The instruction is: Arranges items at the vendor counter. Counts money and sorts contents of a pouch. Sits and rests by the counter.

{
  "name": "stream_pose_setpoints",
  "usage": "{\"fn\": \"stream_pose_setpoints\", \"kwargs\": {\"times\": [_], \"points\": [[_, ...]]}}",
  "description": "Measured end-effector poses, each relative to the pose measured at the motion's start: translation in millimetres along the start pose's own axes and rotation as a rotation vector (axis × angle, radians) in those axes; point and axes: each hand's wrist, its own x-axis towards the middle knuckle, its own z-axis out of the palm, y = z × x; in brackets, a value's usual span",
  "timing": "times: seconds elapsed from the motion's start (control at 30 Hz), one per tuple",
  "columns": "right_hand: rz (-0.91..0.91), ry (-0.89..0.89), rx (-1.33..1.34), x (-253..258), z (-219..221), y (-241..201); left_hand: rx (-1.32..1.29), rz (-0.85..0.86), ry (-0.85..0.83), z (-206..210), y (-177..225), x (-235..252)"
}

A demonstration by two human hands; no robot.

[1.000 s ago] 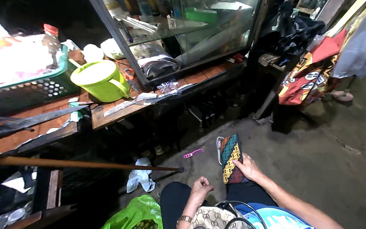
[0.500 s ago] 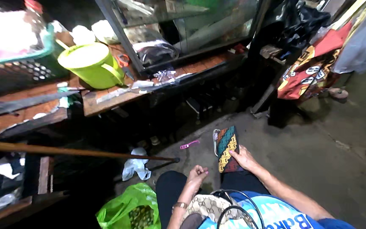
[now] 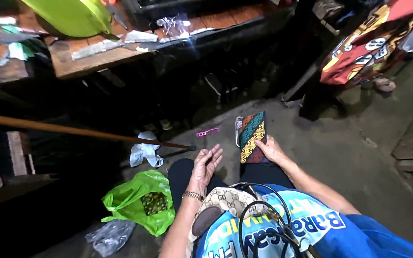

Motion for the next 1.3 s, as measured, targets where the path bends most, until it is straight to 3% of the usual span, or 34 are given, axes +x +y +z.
{"fn": "stream_pose_setpoints", "kwargs": {"times": [0.33, 1.3], "points": [[0.015, -0.010, 0.000, 2, 0, 0, -0.186, 0.040, 0.052, -1, 4, 4], [0.035, -0.024, 0.002, 20, -1, 0, 0.010, -0.030, 0.104, 0, 0, 8]]}}
